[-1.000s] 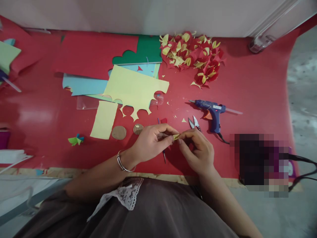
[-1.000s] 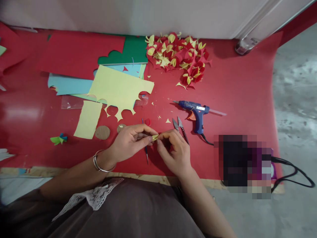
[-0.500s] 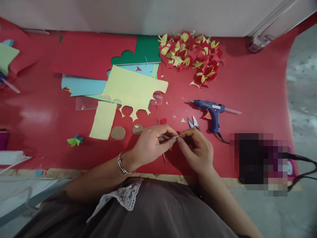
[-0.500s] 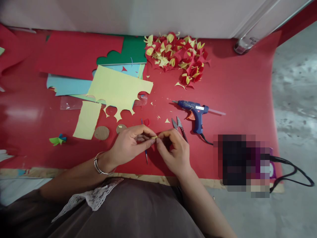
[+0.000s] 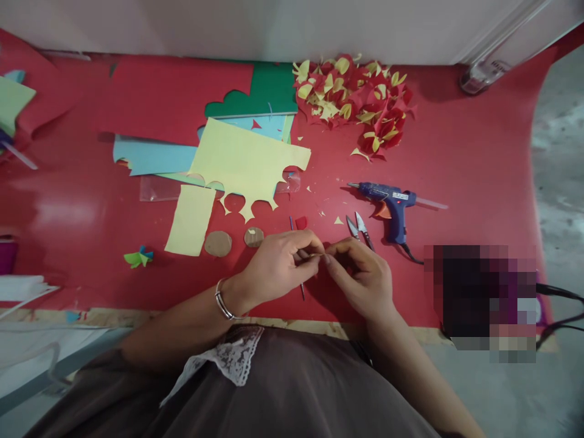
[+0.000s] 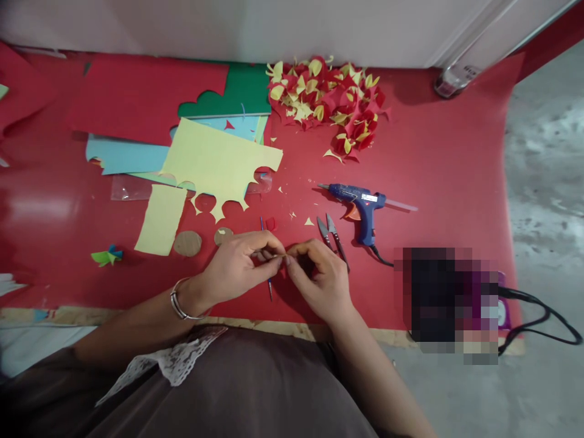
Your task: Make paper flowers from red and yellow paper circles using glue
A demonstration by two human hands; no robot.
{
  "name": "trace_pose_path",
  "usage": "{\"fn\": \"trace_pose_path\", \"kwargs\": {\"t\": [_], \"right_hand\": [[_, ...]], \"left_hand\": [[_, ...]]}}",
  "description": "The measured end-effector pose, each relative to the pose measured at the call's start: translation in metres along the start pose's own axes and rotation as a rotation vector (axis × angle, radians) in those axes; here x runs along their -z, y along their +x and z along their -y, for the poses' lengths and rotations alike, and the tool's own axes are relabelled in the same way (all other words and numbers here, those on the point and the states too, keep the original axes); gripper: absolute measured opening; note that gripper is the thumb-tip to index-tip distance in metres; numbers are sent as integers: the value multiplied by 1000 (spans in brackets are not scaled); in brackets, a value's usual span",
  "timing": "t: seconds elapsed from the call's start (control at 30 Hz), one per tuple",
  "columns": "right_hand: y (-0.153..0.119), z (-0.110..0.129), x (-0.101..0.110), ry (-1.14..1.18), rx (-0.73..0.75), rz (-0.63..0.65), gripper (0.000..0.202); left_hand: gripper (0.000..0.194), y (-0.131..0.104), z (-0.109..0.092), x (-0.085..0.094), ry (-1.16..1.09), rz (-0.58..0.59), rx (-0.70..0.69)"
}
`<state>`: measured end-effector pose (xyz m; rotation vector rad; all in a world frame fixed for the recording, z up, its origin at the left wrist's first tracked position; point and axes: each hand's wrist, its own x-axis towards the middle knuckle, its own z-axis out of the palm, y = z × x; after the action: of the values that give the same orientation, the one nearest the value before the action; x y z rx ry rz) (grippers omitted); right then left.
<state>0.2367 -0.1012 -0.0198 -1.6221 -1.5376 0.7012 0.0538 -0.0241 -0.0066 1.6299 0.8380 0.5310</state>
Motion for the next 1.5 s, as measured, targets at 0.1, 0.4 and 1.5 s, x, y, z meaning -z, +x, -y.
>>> {"fn": "trace_pose_path", "kwargs": {"t": [0.1, 0.4, 1.5], "right_hand": [[0, 0, 1, 28, 2, 15, 11], [1, 0, 1, 57, -11, 55, 12], [-2, -7, -3, 98, -41, -14, 14]], "left_hand": [[11, 0, -2, 0, -19, 42, 31], [15, 0, 1, 0, -122, 114, 86], [16, 27, 29, 21, 749, -193, -187]]}}
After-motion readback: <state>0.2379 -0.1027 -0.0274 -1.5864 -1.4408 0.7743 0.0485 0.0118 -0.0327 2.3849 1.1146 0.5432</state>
